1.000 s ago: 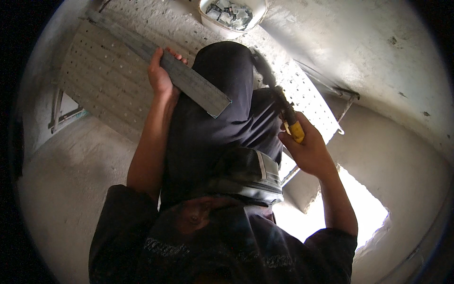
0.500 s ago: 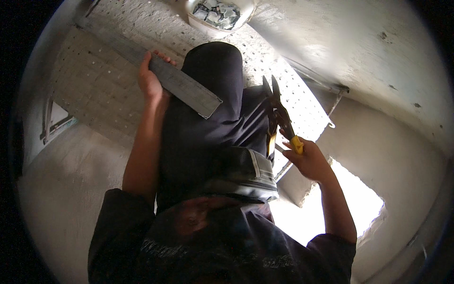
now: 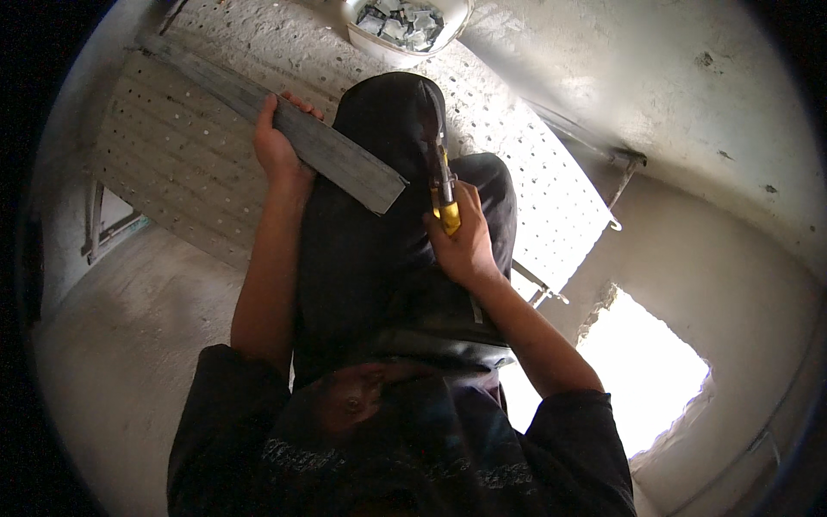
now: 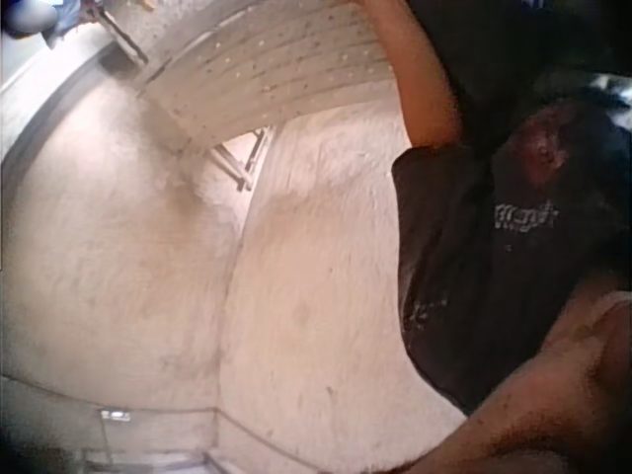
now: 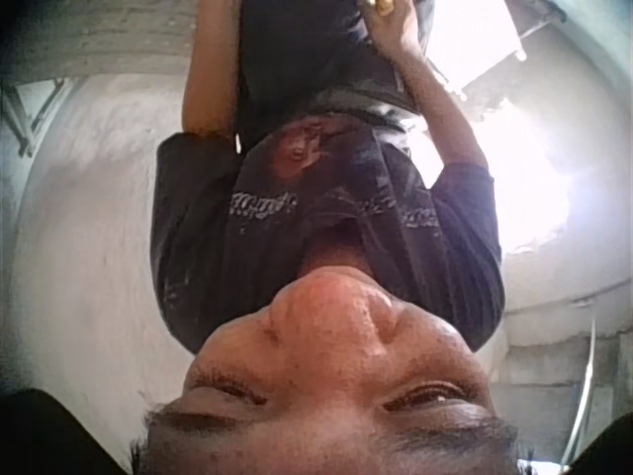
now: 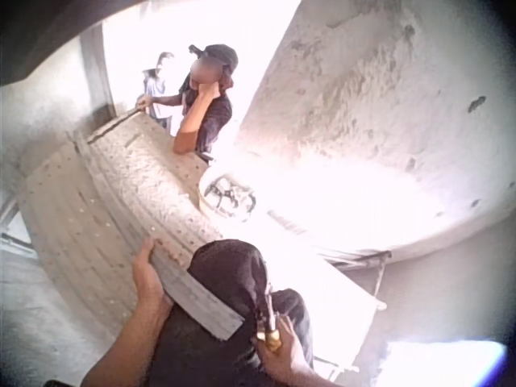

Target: The person sits on a metal scaffolding platform and uses tin snips to cut a long metal bar. They hold the bar with their left hand and operate the snips with their right hand, cutting the bar into smaller pieces. Another person is visible in the background observing the work.

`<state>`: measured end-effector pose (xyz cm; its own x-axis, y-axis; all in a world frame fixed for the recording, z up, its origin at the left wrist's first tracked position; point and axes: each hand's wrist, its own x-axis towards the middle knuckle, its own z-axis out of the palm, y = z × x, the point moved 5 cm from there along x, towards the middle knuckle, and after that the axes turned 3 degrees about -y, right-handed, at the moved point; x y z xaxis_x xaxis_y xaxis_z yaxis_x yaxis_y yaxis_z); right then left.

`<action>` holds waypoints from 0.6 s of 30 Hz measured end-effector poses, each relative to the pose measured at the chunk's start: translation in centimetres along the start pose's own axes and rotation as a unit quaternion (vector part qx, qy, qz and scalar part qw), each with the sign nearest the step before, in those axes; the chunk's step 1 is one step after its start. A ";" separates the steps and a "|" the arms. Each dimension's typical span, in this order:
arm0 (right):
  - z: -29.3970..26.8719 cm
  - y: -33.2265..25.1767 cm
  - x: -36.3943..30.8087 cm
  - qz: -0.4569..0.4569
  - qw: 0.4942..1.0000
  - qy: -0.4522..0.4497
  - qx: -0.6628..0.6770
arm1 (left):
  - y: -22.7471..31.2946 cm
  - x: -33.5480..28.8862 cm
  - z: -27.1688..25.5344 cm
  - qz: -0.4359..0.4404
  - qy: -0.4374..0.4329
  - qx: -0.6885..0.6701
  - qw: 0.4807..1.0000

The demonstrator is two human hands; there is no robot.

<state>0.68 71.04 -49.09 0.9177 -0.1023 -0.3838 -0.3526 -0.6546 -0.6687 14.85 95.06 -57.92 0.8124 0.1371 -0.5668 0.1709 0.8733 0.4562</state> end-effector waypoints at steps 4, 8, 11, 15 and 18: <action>-1.5 -0.1 0.1 0.133 0.986 -0.056 0.090 | 0.2 0.3 0.0 -0.003 0.001 0.007 1.000; -4.3 -1.2 -2.5 0.067 0.945 -0.124 0.295 | -0.1 0.8 -0.5 -0.006 0.001 0.001 1.000; -5.0 -1.0 -3.5 0.042 0.942 -0.154 0.296 | -0.1 0.8 -0.5 0.004 -0.009 -0.007 1.000; -1.1 0.9 -4.8 0.049 0.968 -0.104 0.223 | -0.5 1.1 -0.9 -0.023 -0.010 -0.031 0.999; 1.2 -0.5 -5.0 0.041 0.955 -0.084 0.280 | -0.4 0.7 -0.1 0.005 -0.006 -0.025 1.000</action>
<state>-3.94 72.73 -47.63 0.8574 0.0177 -0.5144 -0.5072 -0.1406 -0.8503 15.30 94.91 -58.61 0.8209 0.1398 -0.5538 0.1358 0.8941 0.4269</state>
